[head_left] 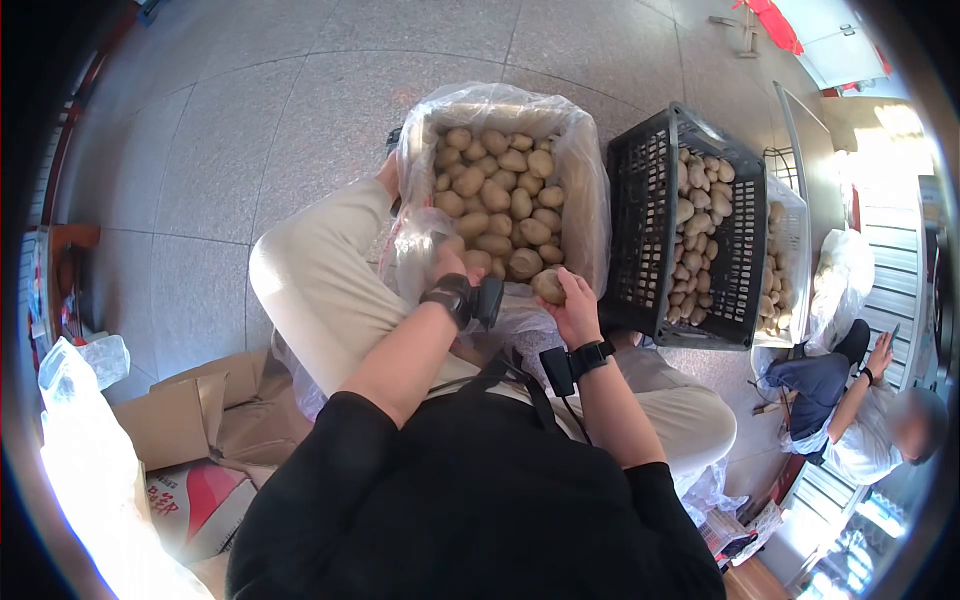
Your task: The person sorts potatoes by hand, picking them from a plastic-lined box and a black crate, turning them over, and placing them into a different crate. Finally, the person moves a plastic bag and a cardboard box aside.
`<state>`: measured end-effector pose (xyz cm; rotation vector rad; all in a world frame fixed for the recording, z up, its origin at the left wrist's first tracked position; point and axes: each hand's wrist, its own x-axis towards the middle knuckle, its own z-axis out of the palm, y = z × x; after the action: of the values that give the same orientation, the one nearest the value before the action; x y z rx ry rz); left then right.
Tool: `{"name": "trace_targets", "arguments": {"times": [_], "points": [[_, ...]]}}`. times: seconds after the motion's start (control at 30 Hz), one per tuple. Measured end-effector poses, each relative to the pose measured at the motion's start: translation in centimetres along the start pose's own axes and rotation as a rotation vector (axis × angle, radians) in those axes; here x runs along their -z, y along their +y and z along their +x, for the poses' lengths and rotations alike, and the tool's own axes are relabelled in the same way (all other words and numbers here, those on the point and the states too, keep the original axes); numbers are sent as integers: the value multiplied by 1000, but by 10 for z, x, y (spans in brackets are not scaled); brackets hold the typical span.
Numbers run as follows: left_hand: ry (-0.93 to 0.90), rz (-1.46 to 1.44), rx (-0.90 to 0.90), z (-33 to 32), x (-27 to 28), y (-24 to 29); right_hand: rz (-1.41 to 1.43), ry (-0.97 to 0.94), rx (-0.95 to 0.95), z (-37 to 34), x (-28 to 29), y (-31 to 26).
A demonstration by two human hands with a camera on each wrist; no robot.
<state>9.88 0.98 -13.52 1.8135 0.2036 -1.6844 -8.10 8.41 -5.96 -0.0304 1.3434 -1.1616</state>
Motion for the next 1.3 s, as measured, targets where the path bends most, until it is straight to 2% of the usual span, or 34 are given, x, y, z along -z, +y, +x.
{"name": "trace_targets", "arguments": {"times": [0.1, 0.23, 0.33, 0.4, 0.5, 0.6, 0.7, 0.8, 0.9, 0.93, 1.03, 1.07, 1.13, 1.2, 1.3], "points": [[-304, 60, 248, 28, 0, -18, 8, 17, 27, -2, 5, 4], [-400, 280, 238, 21, -10, -35, -129, -4, 113, -1, 2, 18], [-552, 319, 190, 31, -13, -36, -228, -291, 168, -7, -7, 21], [-701, 250, 198, 45, -14, -45, -265, -306, 132, -12, -9, 17], [-408, 158, 133, -1, -20, -22, -317, -258, 160, -18, -7, 12], [-144, -124, 59, -21, -26, -14, -285, -237, 129, -22, 0, 4], [-264, -143, 167, 5, -21, -20, -255, -201, 129, -22, 11, 1], [-382, 97, 133, -4, -23, -27, -221, -147, 187, -22, 22, -10], [-513, 304, 81, -10, -28, -27, -143, -81, 305, -16, 45, -44], [-552, 459, 10, -34, -32, -18, -110, -40, 363, -20, 50, -63], [-680, 489, -28, -55, -45, -17, -9, 144, 513, -29, 83, -124], [-668, 423, 29, -55, -50, -21, 44, 182, 570, -30, 100, -143], [-661, 484, 29, -77, -60, -18, 92, 279, 671, -27, 140, -174], [-663, 459, 35, -80, -65, -22, 109, 400, 674, -27, 170, -196], [-638, 453, 46, -75, -71, -28, 59, 503, 583, -12, 202, -208]]}}
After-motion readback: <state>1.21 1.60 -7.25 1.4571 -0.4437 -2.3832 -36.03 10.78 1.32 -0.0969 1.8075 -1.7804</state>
